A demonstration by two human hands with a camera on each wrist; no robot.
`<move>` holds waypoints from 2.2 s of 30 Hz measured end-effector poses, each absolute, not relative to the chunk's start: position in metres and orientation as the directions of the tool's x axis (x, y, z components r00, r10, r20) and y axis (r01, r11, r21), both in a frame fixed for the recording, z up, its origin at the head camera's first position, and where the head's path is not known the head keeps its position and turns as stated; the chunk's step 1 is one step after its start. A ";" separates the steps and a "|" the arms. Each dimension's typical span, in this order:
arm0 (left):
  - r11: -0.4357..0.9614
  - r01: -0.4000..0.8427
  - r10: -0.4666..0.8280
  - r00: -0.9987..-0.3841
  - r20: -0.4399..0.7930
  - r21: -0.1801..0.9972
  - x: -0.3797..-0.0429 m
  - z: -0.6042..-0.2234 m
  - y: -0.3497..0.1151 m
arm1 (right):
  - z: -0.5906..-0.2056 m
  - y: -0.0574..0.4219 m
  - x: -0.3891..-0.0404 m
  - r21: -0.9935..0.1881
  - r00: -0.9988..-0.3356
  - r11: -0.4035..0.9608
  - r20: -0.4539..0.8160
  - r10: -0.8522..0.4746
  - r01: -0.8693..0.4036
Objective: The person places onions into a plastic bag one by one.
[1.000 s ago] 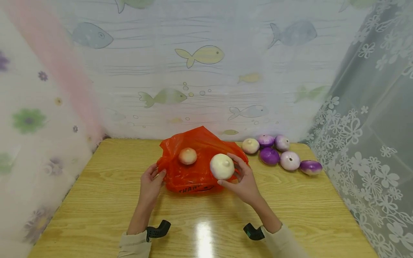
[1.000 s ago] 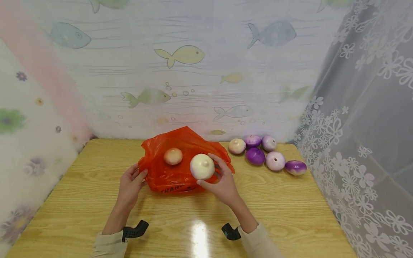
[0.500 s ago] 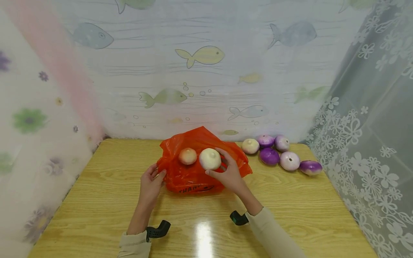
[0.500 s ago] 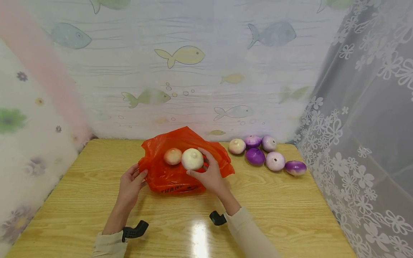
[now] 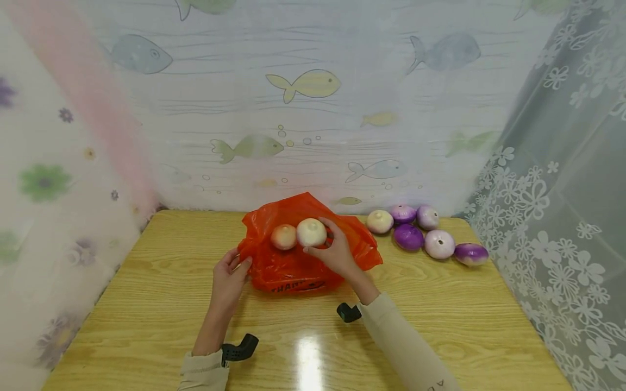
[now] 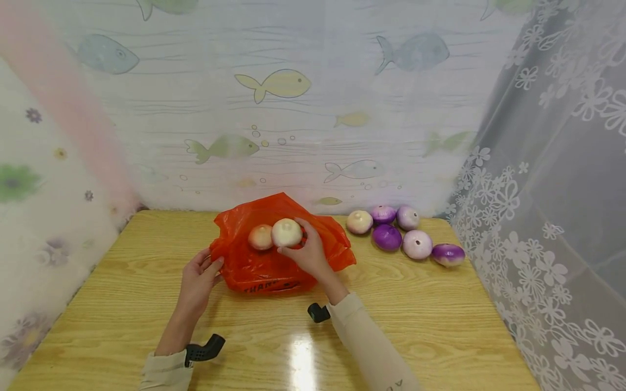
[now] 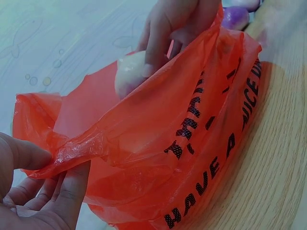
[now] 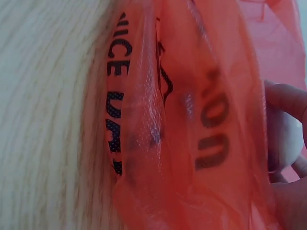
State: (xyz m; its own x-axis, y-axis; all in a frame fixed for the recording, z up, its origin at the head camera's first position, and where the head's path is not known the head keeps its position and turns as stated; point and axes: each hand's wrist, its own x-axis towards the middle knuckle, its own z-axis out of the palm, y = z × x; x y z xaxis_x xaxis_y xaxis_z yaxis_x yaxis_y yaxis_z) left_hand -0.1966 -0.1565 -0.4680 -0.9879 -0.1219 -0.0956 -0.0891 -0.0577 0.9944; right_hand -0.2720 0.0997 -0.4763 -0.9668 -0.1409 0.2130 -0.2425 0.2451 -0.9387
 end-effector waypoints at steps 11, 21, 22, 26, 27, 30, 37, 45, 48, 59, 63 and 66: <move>-0.057 -0.090 -0.120 -0.988 -0.096 0.994 -0.197 -0.469 -0.157 | -0.486 0.094 -0.292 -0.924 -0.980 0.331 0.167 -0.104 -0.193; -0.060 -0.087 -0.116 -0.989 -0.094 0.994 -0.197 -0.469 -0.156 | -0.496 0.096 -0.301 -0.915 -0.979 0.353 0.161 -0.123 -0.194; -0.058 -0.087 -0.116 -0.989 -0.094 0.994 -0.197 -0.469 -0.156 | -0.497 0.097 -0.302 -0.914 -0.979 0.355 0.161 -0.125 -0.195; -0.050 -0.089 -0.118 -0.989 -0.095 0.995 -0.197 -0.468 -0.156 | -0.501 0.098 -0.304 -0.908 -0.983 0.380 0.143 -0.117 -0.178; -0.051 -0.090 -0.118 -0.988 -0.096 0.995 -0.197 -0.468 -0.155 | -0.502 0.099 -0.305 -0.906 -0.983 0.387 0.140 -0.116 -0.174; -0.054 -0.092 -0.119 -0.988 -0.098 0.994 -0.197 -0.468 -0.154 | -0.502 0.100 -0.305 -0.903 -0.985 0.398 0.128 -0.113 -0.163; -0.049 -0.106 -0.115 -0.987 -0.111 0.993 -0.197 -0.468 -0.154 | -0.499 0.102 -0.302 -0.901 -0.986 0.404 0.116 -0.123 -0.156; -0.049 -0.106 -0.115 -0.987 -0.111 0.993 -0.197 -0.467 -0.152 | -0.497 0.104 -0.299 -0.916 -0.984 0.366 0.123 -0.127 -0.162; -0.044 -0.108 -0.115 -0.987 -0.112 0.993 -0.197 -0.467 -0.152 | -0.495 0.105 -0.295 -0.915 -0.983 0.367 0.133 -0.124 -0.170; -0.033 -0.089 -0.117 -0.989 -0.092 0.995 -0.197 -0.466 -0.151 | -0.479 0.108 -0.277 -0.912 -0.977 0.361 0.149 -0.154 -0.196; -0.029 -0.087 -0.116 -0.989 -0.090 0.996 -0.198 -0.466 -0.151 | -0.470 0.110 -0.268 -0.911 -0.974 0.363 0.139 -0.176 -0.196; -0.033 -0.088 -0.116 -0.989 -0.091 0.996 -0.199 -0.466 -0.151 | -0.463 0.112 -0.259 -0.907 -0.969 0.361 0.152 -0.195 -0.215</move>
